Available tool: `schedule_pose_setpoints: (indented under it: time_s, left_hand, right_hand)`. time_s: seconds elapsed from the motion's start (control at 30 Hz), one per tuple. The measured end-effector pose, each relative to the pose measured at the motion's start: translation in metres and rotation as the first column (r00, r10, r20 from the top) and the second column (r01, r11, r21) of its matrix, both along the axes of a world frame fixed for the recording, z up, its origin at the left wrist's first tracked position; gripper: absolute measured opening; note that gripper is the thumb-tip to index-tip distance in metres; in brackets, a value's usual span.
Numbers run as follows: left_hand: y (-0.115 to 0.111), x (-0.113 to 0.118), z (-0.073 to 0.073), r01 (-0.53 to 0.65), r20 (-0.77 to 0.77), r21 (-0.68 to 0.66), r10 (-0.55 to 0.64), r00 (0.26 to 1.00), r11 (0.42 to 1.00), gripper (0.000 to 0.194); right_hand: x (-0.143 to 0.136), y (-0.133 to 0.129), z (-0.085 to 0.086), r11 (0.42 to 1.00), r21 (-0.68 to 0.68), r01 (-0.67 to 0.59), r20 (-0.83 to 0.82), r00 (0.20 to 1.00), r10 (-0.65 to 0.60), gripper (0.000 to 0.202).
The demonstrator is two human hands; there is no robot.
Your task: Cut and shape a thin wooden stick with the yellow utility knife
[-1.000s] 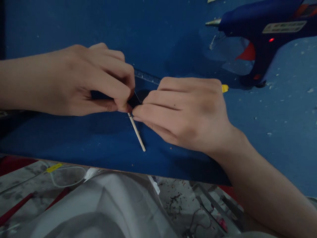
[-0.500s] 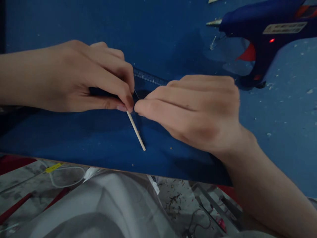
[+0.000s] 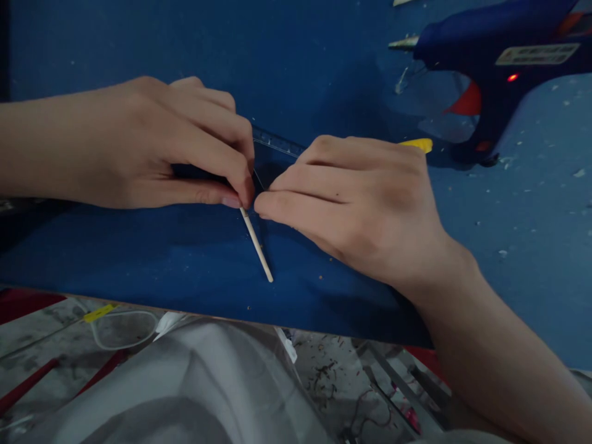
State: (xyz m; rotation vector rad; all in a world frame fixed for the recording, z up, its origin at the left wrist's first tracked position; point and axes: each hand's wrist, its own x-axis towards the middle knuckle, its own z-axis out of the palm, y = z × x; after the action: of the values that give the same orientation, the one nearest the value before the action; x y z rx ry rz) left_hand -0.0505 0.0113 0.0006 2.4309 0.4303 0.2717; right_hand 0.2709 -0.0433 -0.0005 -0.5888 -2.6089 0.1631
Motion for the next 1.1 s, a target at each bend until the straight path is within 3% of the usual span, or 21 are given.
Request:
schedule_pose_setpoints:
  time_s: [0.27,0.5,0.8,0.97,1.1]
  left_hand:
    - [0.002,-0.003,0.000,-0.007,0.007,0.024,0.007,1.000,1.000,0.043]
    - [0.001,0.001,0.000,-0.031,-0.014,0.020,0.032,0.999,0.999,0.037]
    - [0.001,0.000,0.001,-0.022,0.007,0.023,0.021,1.000,1.000,0.041]
    - [0.002,0.002,0.001,-0.042,-0.005,-0.020,0.042,0.999,0.999,0.034]
    - [0.001,0.004,0.003,-0.069,-0.051,-0.008,0.069,0.996,0.998,0.037]
  right_hand:
    - [-0.002,0.000,-0.002,1.000,0.019,-0.002,-0.001,1.000,0.002,0.011]
    - [-0.003,-0.003,-0.005,0.997,0.069,-0.023,0.029,0.999,0.021,0.024]
    - [-0.016,-0.004,-0.009,0.989,0.147,-0.027,0.002,1.000,0.027,0.014]
    - [-0.002,0.004,-0.007,0.991,0.128,-0.038,0.019,0.999,0.036,0.026]
    - [0.005,0.009,-0.011,0.986,0.163,0.036,-0.029,0.999,-0.032,0.018]
